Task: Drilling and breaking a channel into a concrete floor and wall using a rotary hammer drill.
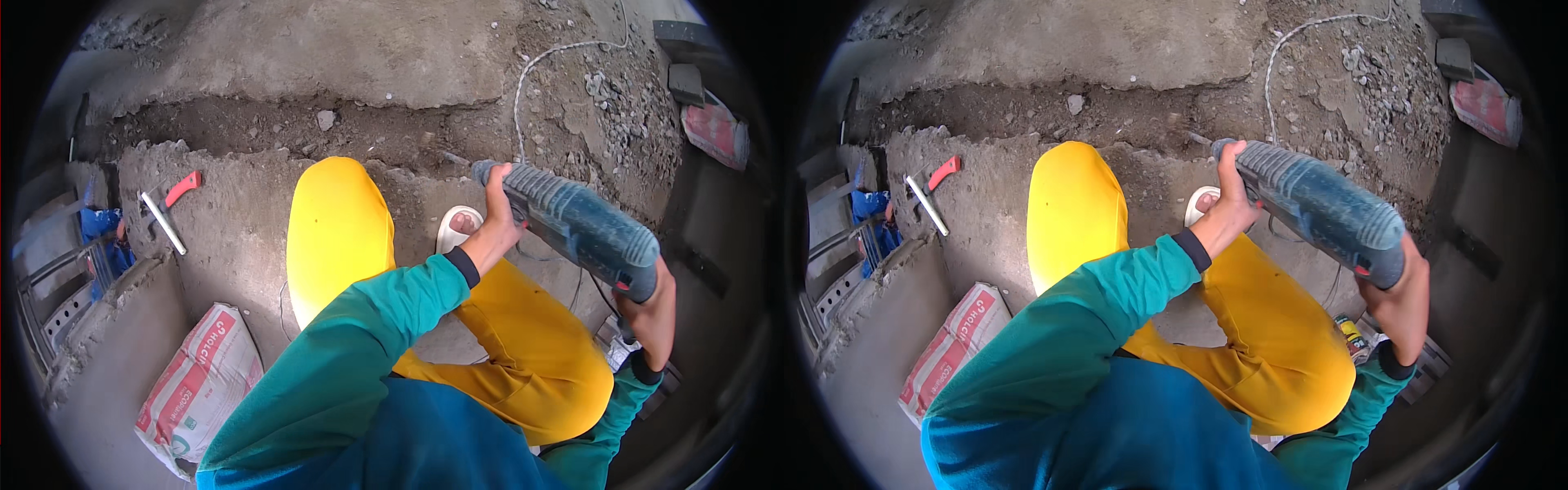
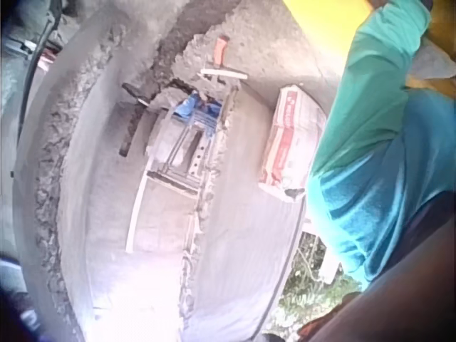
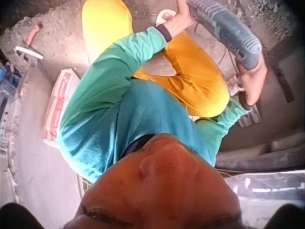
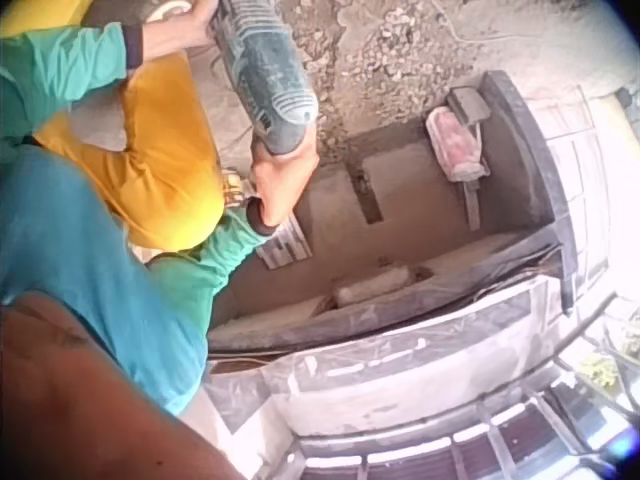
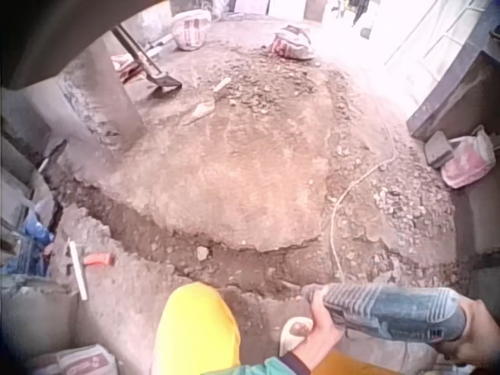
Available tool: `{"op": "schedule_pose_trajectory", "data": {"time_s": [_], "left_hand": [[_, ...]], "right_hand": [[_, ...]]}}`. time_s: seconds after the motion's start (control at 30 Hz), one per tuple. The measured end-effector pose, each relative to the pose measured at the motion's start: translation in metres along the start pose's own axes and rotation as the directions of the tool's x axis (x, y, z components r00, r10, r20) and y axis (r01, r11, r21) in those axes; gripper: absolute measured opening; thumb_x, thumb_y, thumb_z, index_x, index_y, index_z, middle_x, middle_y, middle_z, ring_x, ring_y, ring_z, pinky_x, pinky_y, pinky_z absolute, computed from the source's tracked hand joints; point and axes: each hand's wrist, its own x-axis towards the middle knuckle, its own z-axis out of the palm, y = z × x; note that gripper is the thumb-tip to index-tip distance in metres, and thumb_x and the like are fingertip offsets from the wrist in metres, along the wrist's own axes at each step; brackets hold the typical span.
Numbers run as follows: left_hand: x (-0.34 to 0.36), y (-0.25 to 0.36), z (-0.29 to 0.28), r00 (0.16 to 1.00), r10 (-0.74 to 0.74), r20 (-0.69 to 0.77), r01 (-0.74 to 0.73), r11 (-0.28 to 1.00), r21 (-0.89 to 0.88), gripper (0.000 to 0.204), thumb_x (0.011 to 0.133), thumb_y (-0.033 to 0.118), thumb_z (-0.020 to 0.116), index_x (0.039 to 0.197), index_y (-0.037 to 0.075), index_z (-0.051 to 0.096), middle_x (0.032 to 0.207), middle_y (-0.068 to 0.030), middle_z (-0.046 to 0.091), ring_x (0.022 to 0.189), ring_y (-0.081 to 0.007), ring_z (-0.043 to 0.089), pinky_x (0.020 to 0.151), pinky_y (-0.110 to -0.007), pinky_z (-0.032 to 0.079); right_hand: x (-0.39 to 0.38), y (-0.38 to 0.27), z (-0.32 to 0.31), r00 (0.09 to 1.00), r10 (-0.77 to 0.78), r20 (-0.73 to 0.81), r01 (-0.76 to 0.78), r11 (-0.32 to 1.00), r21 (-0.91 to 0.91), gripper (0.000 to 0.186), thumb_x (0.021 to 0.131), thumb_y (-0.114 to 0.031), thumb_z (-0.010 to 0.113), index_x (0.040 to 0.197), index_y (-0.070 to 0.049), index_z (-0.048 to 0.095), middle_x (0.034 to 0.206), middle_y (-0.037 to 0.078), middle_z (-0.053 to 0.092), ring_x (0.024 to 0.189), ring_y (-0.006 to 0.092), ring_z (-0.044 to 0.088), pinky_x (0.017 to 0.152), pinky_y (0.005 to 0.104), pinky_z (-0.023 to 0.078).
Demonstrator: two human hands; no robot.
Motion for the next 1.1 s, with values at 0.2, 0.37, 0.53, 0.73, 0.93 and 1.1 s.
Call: {"op": "schedule_pose_trajectory", "data": {"time_s": [0.2,0.37,0.53,0.73,0.93,1.1], "left_hand": [[-0.008,0.002,0.032,0.999,0.004,-0.038,-0.004,1.0,-0.006,0.031,0.076,0.04,0.062,0.09,0.013,0.058,0.082,-0.0012,0.061,0.074,-0.0173,0.062,0.062,-0.035,0.047],[0.026,0.075,0.028,0.982,0.099,0.159,-0.108,0.993,0.055,0.038,0.077,0.046,0.053,0.085,0.012,0.066,0.085,-0.0072,0.068,0.079,-0.0274,0.064,0.077,-0.045,0.049],[0.044,0.122,0.033,0.977,0.197,0.076,-0.196,0.98,-0.026,0.041,0.075,0.05,0.051,0.084,0.012,0.065,0.087,-0.0067,0.068,0.08,-0.0293,0.063,0.078,-0.047,0.049],[0.079,0.15,0.023,0.984,0.177,0.017,-0.175,0.981,-0.079,0.044,0.075,0.05,0.051,0.096,0.014,0.066,0.107,-0.0079,0.066,0.102,-0.0304,0.06,0.092,-0.051,0.043],[0.084,0.13,0.014,0.968,0.225,-0.112,-0.23,0.973,-0.03,0.046,0.075,0.052,0.053,0.095,0.013,0.065,0.099,-0.0097,0.067,0.092,-0.0294,0.062,0.089,-0.049,0.045],[0.062,0.105,-0.029,0.981,0.194,-0.021,-0.193,0.981,0.023,0.049,0.074,0.053,0.055,0.1,0.013,0.064,0.101,-0.0091,0.066,0.091,-0.0301,0.061,0.087,-0.048,0.045]], "right_hand": [[-0.004,0.01,-0.029,1.0,0.021,0.013,-0.022,0.998,0.058,0.042,0.065,0.004,0.062,0.107,0.003,0.057,0.091,0.006,0.063,0.083,0.0134,0.055,0.082,0.0265,0.045],[0.05,-0.016,0.016,0.987,-0.155,-0.048,0.156,0.988,0.008,0.044,0.069,0.001,0.066,0.112,0.002,0.056,0.093,0.012,0.065,0.084,0.0179,0.06,0.082,0.0283,0.046],[0.118,-0.069,0.021,0.964,-0.259,0.055,0.265,0.94,-0.214,0.053,0.061,-0.003,0.078,0.11,0.003,0.059,0.09,0.02,0.067,0.087,0.0345,0.065,0.083,0.0377,0.049],[0.184,-0.077,0.03,0.957,-0.192,0.219,0.223,0.966,-0.13,0.036,0.062,0.005,0.071,0.096,0.004,0.059,0.068,0.007,0.062,0.05,0.0136,0.058,0.046,0.0296,0.045],[0.174,-0.022,0.031,0.94,-0.195,0.28,0.195,0.98,0.029,0.038,0.061,0.004,0.068,0.097,0.002,0.058,0.075,0.008,0.064,0.058,0.0161,0.059,0.054,0.0297,0.047],[0.101,0.009,0.067,0.953,-0.254,0.162,0.253,0.967,0.026,0.051,0.062,-0.001,0.069,0.111,0.003,0.056,0.095,0.014,0.064,0.088,0.0219,0.059,0.086,0.0338,0.047]]}}
